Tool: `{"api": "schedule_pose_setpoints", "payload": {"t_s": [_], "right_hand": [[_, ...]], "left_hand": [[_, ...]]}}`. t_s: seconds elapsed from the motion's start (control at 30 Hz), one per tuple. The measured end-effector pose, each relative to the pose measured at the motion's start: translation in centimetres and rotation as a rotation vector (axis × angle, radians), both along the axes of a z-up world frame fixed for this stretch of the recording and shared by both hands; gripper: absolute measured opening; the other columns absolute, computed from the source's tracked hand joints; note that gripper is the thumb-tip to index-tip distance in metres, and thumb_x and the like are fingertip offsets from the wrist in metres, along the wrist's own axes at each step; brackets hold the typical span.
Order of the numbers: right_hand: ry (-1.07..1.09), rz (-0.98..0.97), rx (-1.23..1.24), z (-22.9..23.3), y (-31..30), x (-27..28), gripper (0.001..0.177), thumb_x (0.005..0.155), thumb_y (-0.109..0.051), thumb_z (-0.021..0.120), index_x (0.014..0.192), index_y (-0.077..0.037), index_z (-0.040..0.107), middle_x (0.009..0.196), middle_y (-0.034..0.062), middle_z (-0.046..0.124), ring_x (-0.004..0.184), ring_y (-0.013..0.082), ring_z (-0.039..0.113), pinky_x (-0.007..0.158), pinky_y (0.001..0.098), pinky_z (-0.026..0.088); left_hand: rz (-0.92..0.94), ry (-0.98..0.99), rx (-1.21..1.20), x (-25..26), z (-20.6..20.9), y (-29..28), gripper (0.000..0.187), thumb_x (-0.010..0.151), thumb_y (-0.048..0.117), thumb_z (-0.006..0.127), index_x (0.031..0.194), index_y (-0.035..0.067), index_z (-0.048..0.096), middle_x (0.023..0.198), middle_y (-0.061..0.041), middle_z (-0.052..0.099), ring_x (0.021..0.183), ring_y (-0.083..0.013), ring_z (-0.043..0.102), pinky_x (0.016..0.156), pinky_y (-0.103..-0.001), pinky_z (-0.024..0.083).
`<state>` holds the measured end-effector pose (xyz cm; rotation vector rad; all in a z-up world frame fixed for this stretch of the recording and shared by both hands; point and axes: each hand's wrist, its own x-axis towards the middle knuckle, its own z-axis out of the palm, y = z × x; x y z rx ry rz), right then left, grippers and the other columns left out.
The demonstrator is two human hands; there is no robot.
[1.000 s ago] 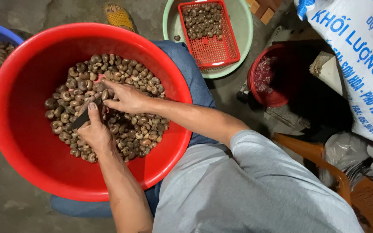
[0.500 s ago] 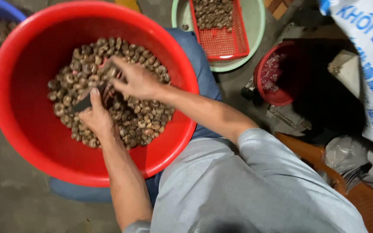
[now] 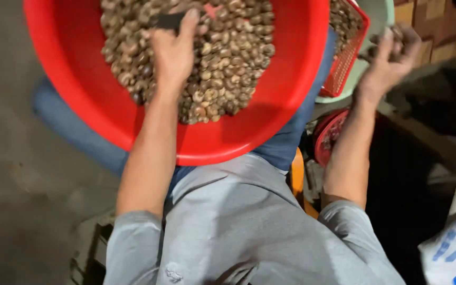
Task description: Peeling or scraping the outer layer of nuts using a small hand tool
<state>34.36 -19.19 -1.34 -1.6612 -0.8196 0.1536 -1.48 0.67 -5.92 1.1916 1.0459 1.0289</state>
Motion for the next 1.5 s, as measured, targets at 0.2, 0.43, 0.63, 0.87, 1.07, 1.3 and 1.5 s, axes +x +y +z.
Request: {"api": "schedule_pose_setpoints", "payload": {"t_s": [0.2,0.43,0.63,0.87,1.07,1.3,1.5], "right_hand": [[0.248,-0.142,0.086,-2.0,-2.0,3.5,0.030,0.108,-0.012,0.071,0.135,-0.003,0.060,0.089,0.0145,0.069,0.061,0.0184,0.058,0.054,0.0328,0.051],[-0.060,0.310,0.067,6.7,8.2,-11.5,0.015,0.115,-0.003,0.054,0.130,-0.004,0.058,0.099,0.0186,0.064,0.079,0.0259,0.065,0.061,0.0380,0.063],[-0.620,0.880,-0.367,1.2,15.2,-17.3,0.026,0.101,-0.006,0.069,0.125,-0.002,0.060,0.112,0.0179,0.069,0.101,0.0402,0.066,0.084,0.0465,0.050],[-0.857,0.793,-0.791,-2.8,16.5,-20.7,0.040,0.098,-0.022,0.061,0.136,-0.009,0.059,0.146,0.0301,0.047,0.088,0.0535,0.070,0.065,0.0646,0.056],[-0.864,0.739,-0.818,-3.8,16.2,-19.7,0.028,0.095,-0.029,0.063,0.116,-0.011,0.067,0.135,0.0175,0.055,0.092,0.0458,0.067,0.070,0.0598,0.058],[-0.728,0.746,-0.768,-5.7,15.5,-18.4,0.034,0.089,-0.036,0.067,0.109,-0.010,0.059,0.107,0.0137,0.055,0.088,0.0459,0.067,0.068,0.0584,0.056],[-0.360,0.768,-0.704,-0.6,16.3,-19.5,0.036,0.098,-0.018,0.065,0.130,-0.003,0.055,0.117,0.0273,0.060,0.109,0.0556,0.061,0.085,0.0683,0.051]], "left_hand": [[-0.043,0.197,-0.145,-0.6,4.0,-0.6,0.023,0.098,0.024,0.057,0.104,0.013,0.076,0.089,-0.010,0.086,0.035,-0.0020,0.030,0.029,-0.026,0.019],[-0.032,0.164,-0.076,0.1,1.3,-0.4,0.013,0.098,0.022,0.060,0.090,0.016,0.068,0.080,-0.006,0.084,0.065,-0.0042,0.076,0.042,-0.025,0.032],[0.072,0.249,0.113,0.3,0.8,0.0,0.024,0.093,0.026,0.063,0.075,0.014,0.074,0.068,0.004,0.075,0.064,-0.0069,0.066,0.061,-0.029,0.052],[0.107,0.400,-0.086,-0.1,3.9,0.1,0.027,0.091,0.033,0.067,0.090,0.010,0.080,0.069,-0.007,0.077,0.064,-0.0179,0.073,0.054,-0.035,0.054],[0.071,0.354,-0.126,0.5,2.4,-0.7,0.032,0.089,0.030,0.070,0.068,0.007,0.076,0.052,-0.011,0.065,0.047,-0.0237,0.066,0.045,-0.035,0.048],[0.072,0.302,-0.102,-0.3,-0.4,-1.1,0.035,0.095,0.023,0.066,0.065,0.005,0.073,0.050,-0.010,0.064,0.039,-0.0182,0.058,0.041,-0.031,0.044],[0.092,0.317,-0.149,0.1,2.4,0.3,0.029,0.091,0.028,0.071,0.087,0.001,0.079,0.071,-0.019,0.074,0.070,-0.0260,0.074,0.057,-0.041,0.055]]}}
